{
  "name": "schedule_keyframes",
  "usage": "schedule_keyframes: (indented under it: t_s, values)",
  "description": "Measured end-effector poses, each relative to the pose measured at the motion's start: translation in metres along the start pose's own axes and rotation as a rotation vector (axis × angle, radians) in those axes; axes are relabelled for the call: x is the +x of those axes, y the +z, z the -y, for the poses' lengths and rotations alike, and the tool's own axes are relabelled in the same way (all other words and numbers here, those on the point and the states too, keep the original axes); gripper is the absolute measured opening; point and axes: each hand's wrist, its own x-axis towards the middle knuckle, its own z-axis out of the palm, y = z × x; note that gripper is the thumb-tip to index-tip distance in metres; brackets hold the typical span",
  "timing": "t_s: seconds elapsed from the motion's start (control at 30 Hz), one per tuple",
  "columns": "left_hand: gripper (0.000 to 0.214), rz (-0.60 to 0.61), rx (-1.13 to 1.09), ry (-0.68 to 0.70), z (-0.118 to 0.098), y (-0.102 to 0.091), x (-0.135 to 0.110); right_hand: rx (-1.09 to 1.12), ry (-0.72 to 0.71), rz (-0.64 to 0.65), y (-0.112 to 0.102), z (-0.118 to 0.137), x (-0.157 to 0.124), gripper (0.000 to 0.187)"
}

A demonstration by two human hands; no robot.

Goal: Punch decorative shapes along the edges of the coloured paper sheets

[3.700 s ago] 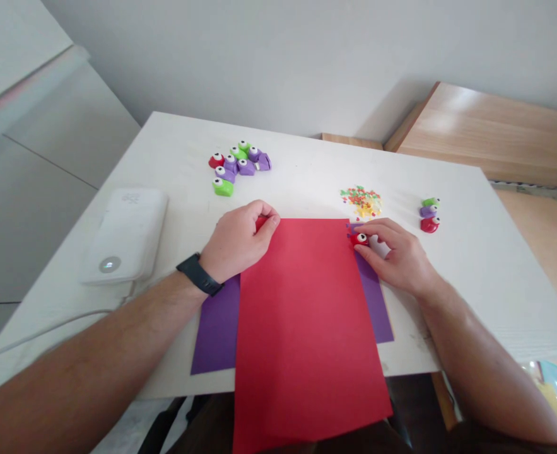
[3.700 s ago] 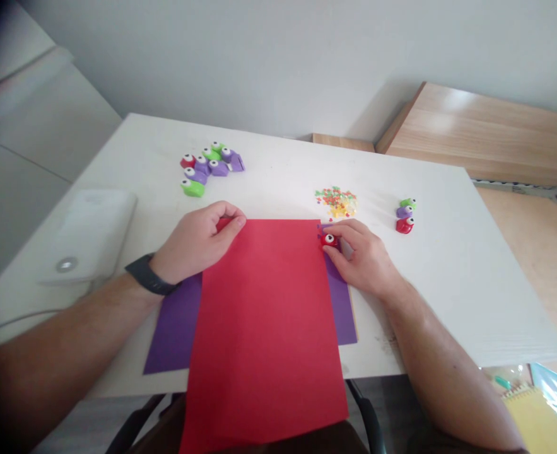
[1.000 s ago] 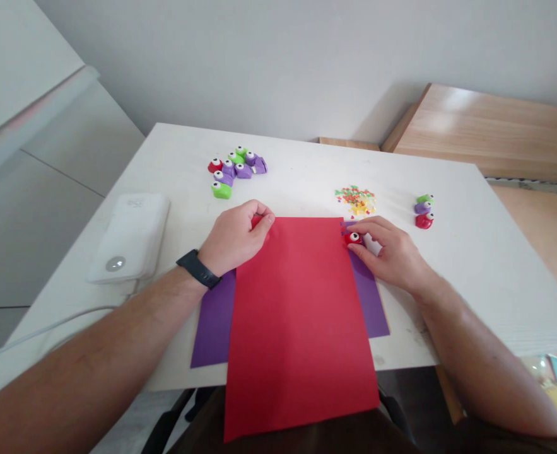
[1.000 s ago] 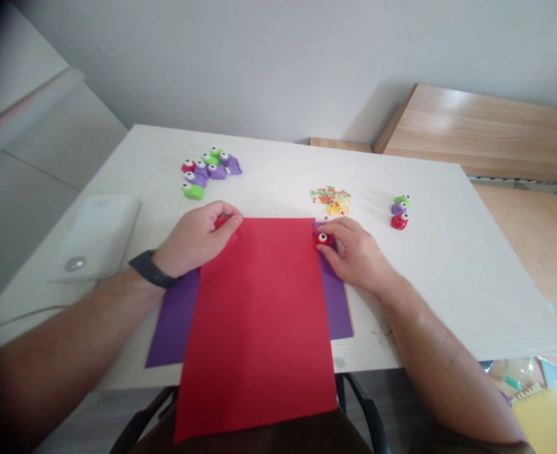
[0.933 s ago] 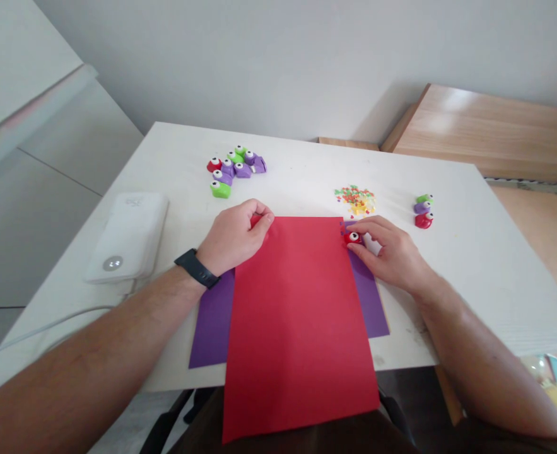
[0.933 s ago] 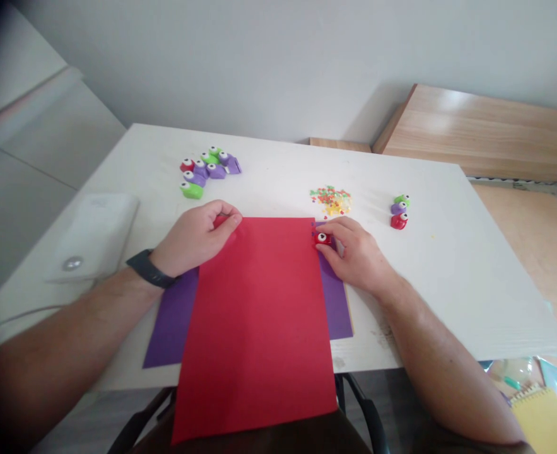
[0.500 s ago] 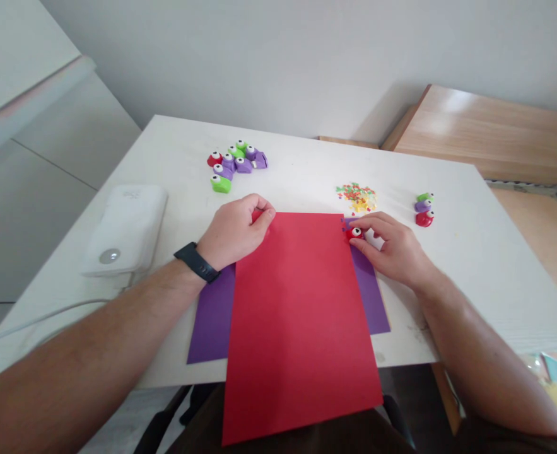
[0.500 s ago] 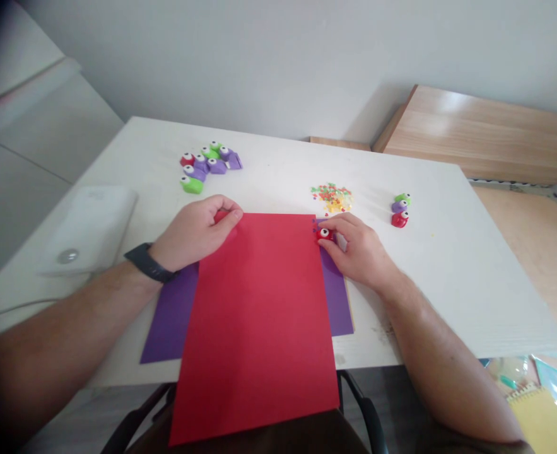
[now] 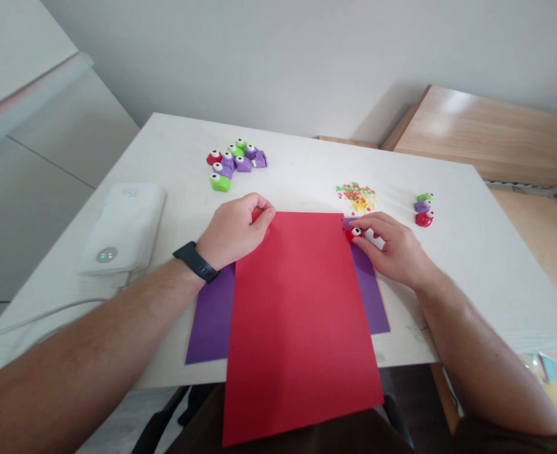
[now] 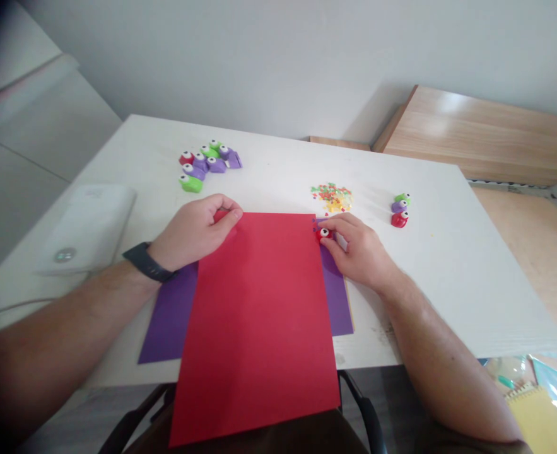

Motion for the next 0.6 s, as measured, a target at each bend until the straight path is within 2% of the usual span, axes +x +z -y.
schedule_keyframes:
  t_s: [0.6]
  values:
    - [0.030,-0.008,-0.046,-0.005,0.0002,-0.0023,0.0008,-0.033,0.014,-0.032,0.0011,0.0010,0.0016,0.023]
